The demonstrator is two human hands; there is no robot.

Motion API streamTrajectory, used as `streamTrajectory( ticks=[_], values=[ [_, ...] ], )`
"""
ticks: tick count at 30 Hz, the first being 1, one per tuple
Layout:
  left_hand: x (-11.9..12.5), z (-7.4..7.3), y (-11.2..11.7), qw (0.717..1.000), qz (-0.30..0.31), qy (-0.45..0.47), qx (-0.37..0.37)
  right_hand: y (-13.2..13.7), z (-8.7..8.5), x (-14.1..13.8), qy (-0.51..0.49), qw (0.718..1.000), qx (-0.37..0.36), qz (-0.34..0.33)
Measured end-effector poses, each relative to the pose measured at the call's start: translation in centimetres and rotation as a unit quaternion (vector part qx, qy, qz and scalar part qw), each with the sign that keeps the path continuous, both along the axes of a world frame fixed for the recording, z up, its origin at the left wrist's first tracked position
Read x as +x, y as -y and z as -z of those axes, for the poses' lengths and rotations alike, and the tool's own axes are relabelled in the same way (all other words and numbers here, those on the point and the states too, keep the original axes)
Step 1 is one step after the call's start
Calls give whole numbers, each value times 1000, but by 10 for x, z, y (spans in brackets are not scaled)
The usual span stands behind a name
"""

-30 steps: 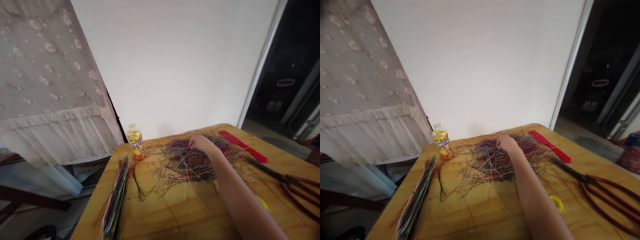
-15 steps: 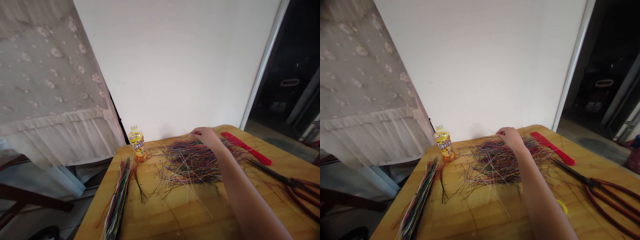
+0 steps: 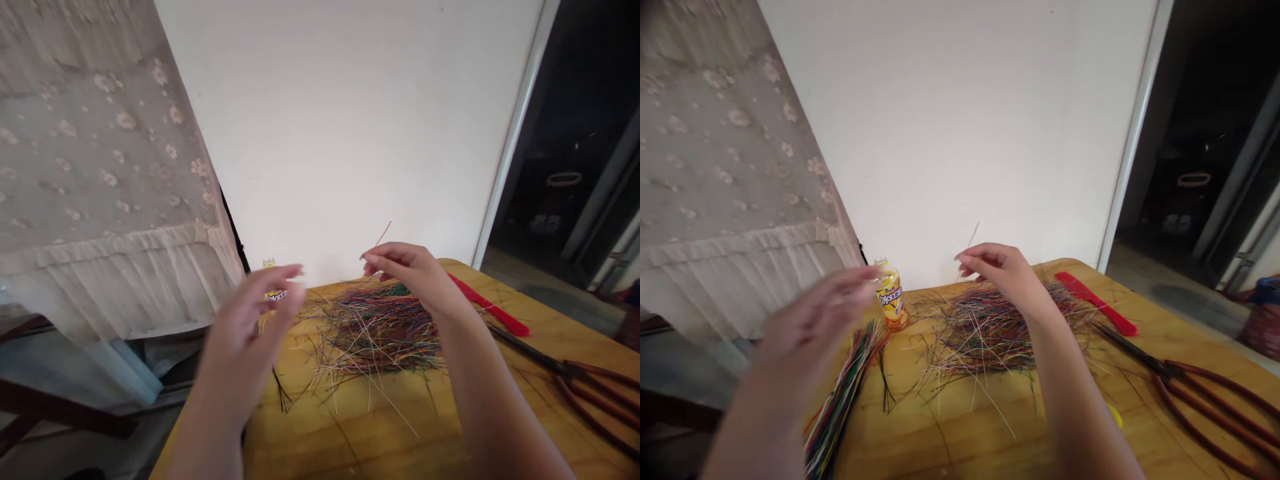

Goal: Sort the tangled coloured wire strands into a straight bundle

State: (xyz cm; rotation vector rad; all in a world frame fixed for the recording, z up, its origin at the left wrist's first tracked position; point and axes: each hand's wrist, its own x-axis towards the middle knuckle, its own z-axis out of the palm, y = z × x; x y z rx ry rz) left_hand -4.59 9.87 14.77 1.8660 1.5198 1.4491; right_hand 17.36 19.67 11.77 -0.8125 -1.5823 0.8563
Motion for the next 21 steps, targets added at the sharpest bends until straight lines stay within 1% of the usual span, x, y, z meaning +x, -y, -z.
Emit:
streamTrajectory(
  ticks=[3,4,6,8,10,12,13,15,17,18,19,20,21],
  values=[
    [23,10,-17,996,73,-21,-37,19,-8,-9,19,996,18,-84],
    [29,14,-21,994,94,-12,-50,23,-10,-11,20,994,18,-110],
    [36,19,-28,992,112,20,-55,29,-12,-14,20,988,14,-149],
    [38,21,-30,990,118,42,-62,30,-13,-15,26,985,13,-169],
    [35,19,-30,988,125,42,-78,28,-12,-14,21,987,23,-156],
    [32,17,-29,987,128,25,-89,23,-11,-11,3,993,47,-112],
    [31,16,-29,988,128,13,-90,19,-10,-7,-10,995,62,-78],
    [29,16,-31,988,124,-13,-91,10,-7,4,-41,995,89,20],
    [26,17,-33,988,120,-29,-94,-1,-3,19,-58,984,99,138],
    [25,17,-35,989,115,-28,-94,-7,0,27,-45,976,96,192],
    [22,18,-37,990,107,-21,-91,-13,3,34,-6,968,89,233],
    [20,19,-39,992,95,-9,-88,-20,8,40,56,962,76,257],
    [17,20,-40,993,82,6,-84,-27,15,44,134,954,56,262]
  ],
)
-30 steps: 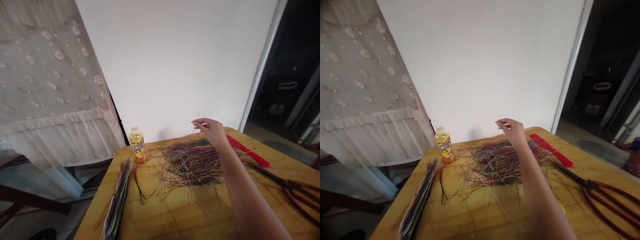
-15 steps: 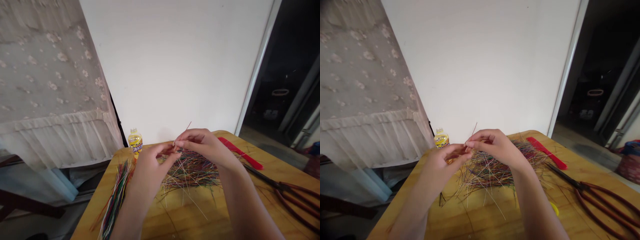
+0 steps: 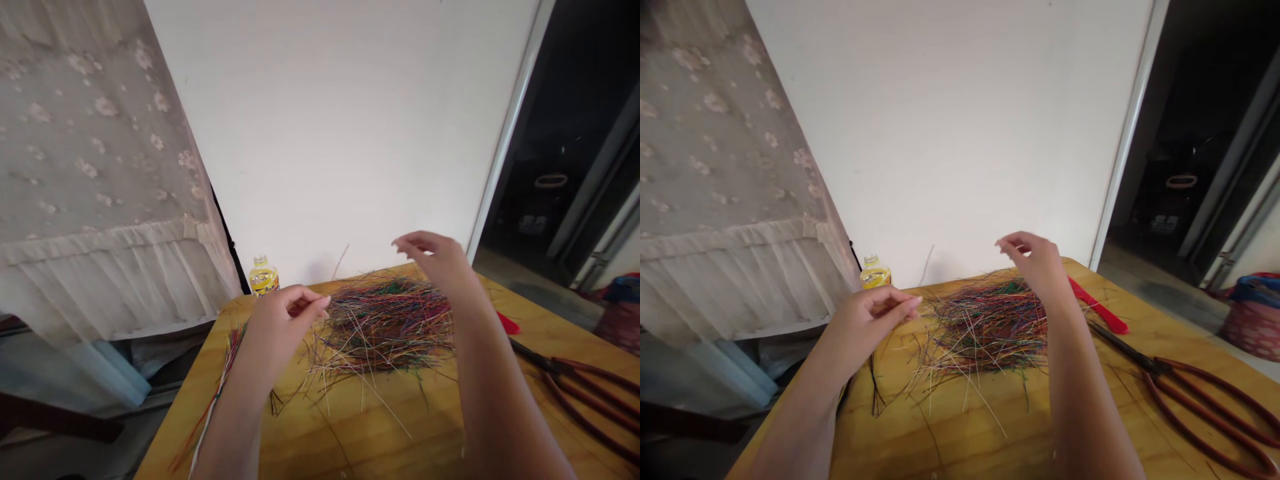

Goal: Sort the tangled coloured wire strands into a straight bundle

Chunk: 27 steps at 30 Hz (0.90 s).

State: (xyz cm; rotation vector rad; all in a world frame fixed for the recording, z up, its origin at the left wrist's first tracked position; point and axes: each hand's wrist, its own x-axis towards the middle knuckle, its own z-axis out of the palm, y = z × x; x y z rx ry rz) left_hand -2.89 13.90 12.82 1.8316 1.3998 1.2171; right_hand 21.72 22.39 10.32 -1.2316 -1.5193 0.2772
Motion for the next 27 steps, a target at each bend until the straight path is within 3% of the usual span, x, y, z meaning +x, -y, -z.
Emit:
streamTrajectory(
  ticks=[2,4,5,8,14,19,23,27],
  values=[
    [-5,1,-2,999,-24,23,2,-15,16,1,150,982,-113,-23],
    [-9,0,-2,999,-36,32,1,-30,36,-4,272,929,-233,-87],
    [-10,-1,-1,999,-39,31,3,-37,45,-8,313,904,-271,-111],
    [-11,-3,1,999,-44,27,5,-53,67,-18,337,883,-303,-116],
    [-7,-6,7,998,-52,27,12,-61,79,-14,335,876,-327,-115],
    [-6,-8,9,998,-50,29,4,-63,84,-14,317,888,-320,-97],
    [-8,-7,7,998,-45,52,7,-62,77,-13,288,910,-280,-107],
    [-12,0,-4,995,-46,92,-1,-56,57,-7,191,961,-187,-78]
  ],
)
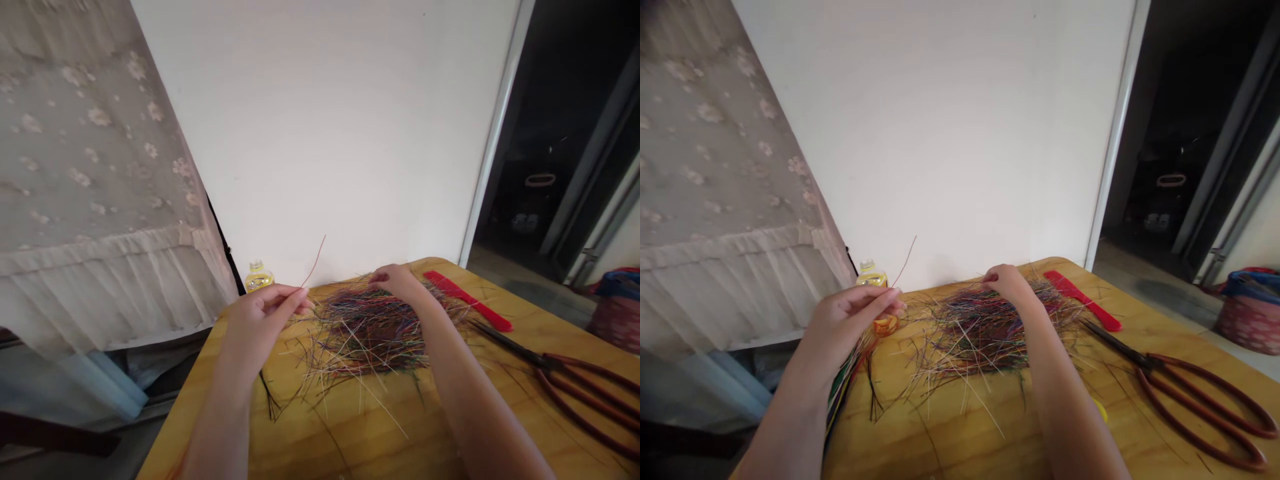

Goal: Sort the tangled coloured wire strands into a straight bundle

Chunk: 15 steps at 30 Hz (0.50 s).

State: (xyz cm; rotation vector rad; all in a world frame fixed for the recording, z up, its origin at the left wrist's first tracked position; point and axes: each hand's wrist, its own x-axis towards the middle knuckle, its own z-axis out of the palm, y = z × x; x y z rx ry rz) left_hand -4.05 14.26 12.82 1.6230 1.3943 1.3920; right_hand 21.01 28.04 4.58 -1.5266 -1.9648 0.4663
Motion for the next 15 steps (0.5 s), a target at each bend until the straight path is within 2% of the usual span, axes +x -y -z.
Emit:
streamTrajectory(
  ticks=[3,5,7,9,12,15],
  values=[
    [-3,10,-13,997,16,63,-36,8,-16,2,-111,988,76,71],
    [-4,18,-22,988,28,136,-66,15,-25,1,-212,970,87,86],
    [-2,26,-29,973,53,203,-95,21,-31,-3,-305,950,46,47],
    [3,33,-35,960,78,243,-111,27,-34,-12,-356,934,-24,-16],
    [11,43,-40,951,82,273,-117,34,-34,-31,-381,913,-106,-99],
    [18,50,-43,945,64,301,-108,39,-33,-52,-376,894,-156,-185]
  ],
)
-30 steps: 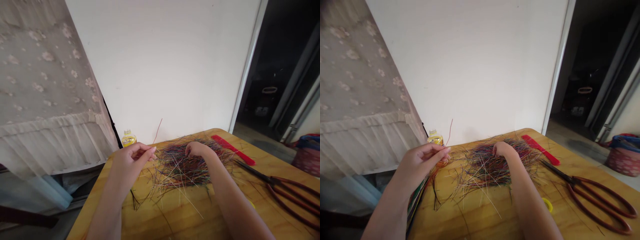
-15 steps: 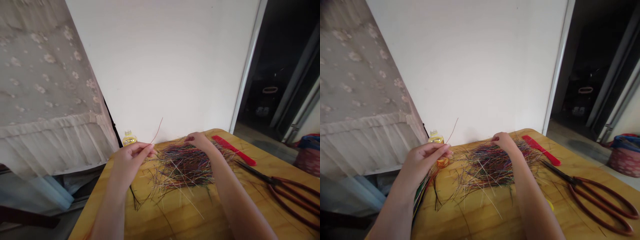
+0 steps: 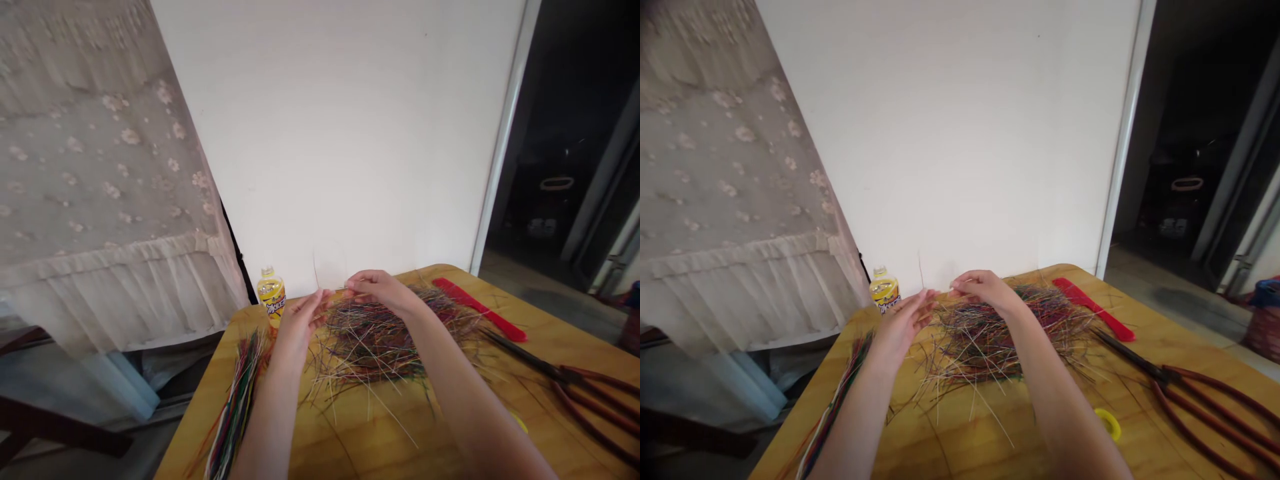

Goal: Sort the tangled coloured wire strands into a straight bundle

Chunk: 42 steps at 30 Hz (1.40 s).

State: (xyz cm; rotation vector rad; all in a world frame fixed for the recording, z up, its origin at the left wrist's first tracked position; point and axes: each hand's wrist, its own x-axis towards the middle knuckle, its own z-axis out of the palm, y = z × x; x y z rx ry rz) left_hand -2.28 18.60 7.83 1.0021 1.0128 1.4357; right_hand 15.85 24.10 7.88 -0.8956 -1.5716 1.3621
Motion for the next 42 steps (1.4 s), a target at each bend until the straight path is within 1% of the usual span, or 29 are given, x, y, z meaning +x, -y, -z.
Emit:
streamTrajectory(
  ticks=[2,3,8,12,17,20,22,23,25,26,28,29,32,33,35,38,40,42],
  values=[
    [3,3,-1,1000,-17,4,14,2,1,-11,12,999,6,-52],
    [3,4,-2,1000,-23,2,20,3,2,-16,20,997,10,-67],
    [6,9,-5,999,-28,6,26,1,6,-27,19,996,23,-89],
    [6,12,-8,999,-22,10,21,0,6,-26,24,994,35,-104],
    [12,15,-9,999,-7,3,36,5,-1,-21,55,986,48,-153],
    [17,12,-6,999,-5,5,44,12,-10,-11,82,977,93,-173],
    [18,8,-4,998,-5,27,52,15,-16,2,123,973,118,-157],
    [17,5,-2,997,-6,43,56,16,-19,10,153,971,124,-133],
    [12,-1,-1,996,-10,73,58,15,-20,28,222,965,128,-56],
    [9,-5,0,995,-13,85,55,13,-18,35,259,957,126,-19],
    [2,-11,1,994,-22,94,51,6,-10,44,343,935,90,19],
    [-2,-13,2,994,-29,93,51,2,-4,45,387,921,46,20],
    [-9,-17,2,994,-45,85,55,-9,16,33,474,874,-105,-4],
    [-10,-17,2,994,-48,82,56,-11,23,26,487,863,-133,-12],
    [-12,-17,2,994,-51,78,58,-15,34,13,502,851,-150,-29],
    [-12,-16,1,995,-37,71,57,-17,43,1,515,844,-144,-38],
    [-10,-15,1,996,-22,67,56,-17,44,-1,516,844,-139,-38],
    [-9,-13,1,997,-4,53,48,-17,41,1,514,847,-130,-36]
  ],
)
